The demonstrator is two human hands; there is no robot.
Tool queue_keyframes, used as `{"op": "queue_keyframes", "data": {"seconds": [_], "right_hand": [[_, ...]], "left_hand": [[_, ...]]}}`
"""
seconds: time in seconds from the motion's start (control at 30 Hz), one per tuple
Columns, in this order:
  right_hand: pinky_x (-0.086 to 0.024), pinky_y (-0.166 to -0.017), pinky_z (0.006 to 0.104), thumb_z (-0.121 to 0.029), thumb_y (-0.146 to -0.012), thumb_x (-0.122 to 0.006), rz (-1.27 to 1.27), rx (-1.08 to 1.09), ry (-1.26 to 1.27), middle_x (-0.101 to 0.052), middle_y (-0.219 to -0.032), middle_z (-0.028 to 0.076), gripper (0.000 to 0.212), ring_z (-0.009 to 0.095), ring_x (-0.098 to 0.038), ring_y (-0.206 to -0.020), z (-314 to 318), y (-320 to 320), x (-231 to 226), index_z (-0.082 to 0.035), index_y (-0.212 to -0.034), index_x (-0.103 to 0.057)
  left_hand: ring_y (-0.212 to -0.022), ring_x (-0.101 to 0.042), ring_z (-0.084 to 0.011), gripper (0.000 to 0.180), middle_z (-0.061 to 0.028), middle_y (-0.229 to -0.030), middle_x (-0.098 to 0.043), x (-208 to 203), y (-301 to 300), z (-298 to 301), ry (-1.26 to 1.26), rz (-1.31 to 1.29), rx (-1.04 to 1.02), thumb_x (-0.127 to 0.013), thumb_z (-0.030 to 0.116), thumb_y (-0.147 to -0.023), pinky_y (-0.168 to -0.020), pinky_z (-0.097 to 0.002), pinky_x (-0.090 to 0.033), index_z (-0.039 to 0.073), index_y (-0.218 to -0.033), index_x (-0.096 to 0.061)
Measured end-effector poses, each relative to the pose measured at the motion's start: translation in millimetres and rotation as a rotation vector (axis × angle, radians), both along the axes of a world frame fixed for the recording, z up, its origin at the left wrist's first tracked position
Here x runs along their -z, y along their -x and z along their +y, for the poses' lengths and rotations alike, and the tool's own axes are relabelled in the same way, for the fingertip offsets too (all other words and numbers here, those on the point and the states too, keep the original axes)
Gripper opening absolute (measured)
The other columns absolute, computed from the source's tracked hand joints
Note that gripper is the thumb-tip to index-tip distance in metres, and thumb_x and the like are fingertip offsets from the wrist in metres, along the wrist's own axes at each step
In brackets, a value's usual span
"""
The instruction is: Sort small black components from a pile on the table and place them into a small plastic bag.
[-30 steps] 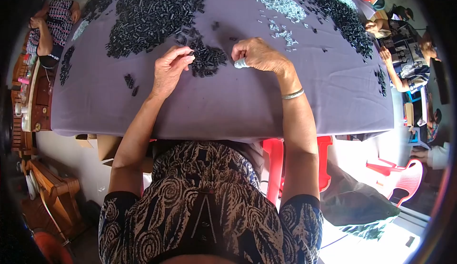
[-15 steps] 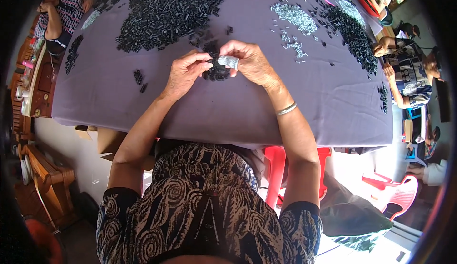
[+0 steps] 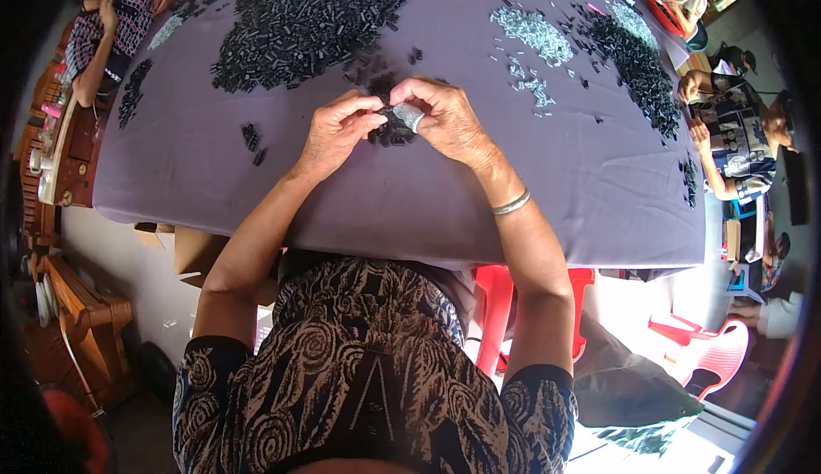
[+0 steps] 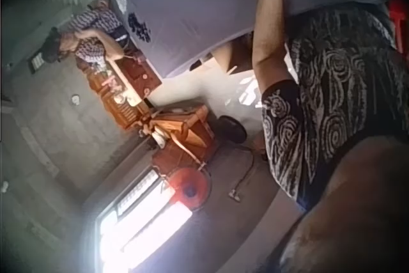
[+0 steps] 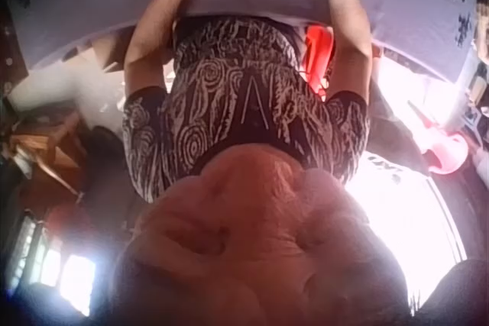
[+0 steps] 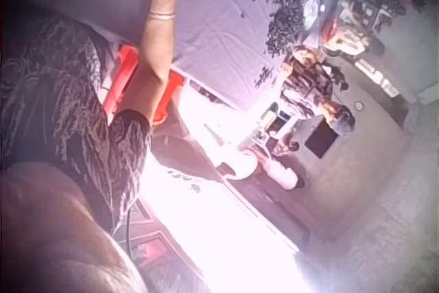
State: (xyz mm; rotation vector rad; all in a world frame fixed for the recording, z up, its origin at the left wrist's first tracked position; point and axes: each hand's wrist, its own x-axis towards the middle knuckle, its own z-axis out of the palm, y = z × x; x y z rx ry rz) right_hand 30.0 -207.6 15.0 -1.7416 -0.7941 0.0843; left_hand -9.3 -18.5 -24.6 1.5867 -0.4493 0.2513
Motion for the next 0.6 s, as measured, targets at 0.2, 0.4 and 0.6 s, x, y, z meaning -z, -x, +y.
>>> {"op": "queue_keyframes", "data": {"seconds": [0.2, 0.4, 0.6], "right_hand": [[-0.047, -0.063, 0.0288, 0.013, -0.07, -0.055, -0.246, 0.027, 0.15, -0.058, -0.082, 0.008, 0.027, 0.021, -0.059, -0.072, 1, 6, -12, -0.002, -0.092, -0.057], [-0.045, -0.059, 0.0374, 0.015, -0.066, -0.052, -0.379, -0.002, 0.233, -0.056, -0.082, 0.012, 0.03, 0.032, -0.057, -0.071, 4, 15, -21, -0.001, -0.091, -0.056], [-0.046, -0.065, 0.0372, 0.016, -0.066, -0.051, -0.386, -0.039, 0.303, -0.056, -0.086, 0.012, 0.032, 0.033, -0.056, -0.076, 5, 14, -17, 0.0, -0.093, -0.055]], "left_hand": [[-0.066, -0.047, -0.0061, 0.015, -0.0002, -0.076, -0.052, -7, 3, -3, -0.05, 0.025, -0.039, -0.067, 0.0, -0.078, -0.057, -0.0212, -0.04, -0.001, -0.092, -0.062], [-0.064, -0.047, -0.0059, 0.014, -0.0005, -0.074, -0.052, -7, 6, -3, -0.133, 0.045, -0.041, -0.067, 0.0, -0.078, -0.056, -0.0212, -0.041, -0.001, -0.091, -0.062], [-0.059, -0.049, -0.0068, 0.013, -0.0014, -0.072, -0.052, -5, 8, -4, -0.126, 0.081, -0.043, -0.066, 0.002, -0.079, -0.053, -0.0227, -0.042, -0.001, -0.091, -0.062]]}}
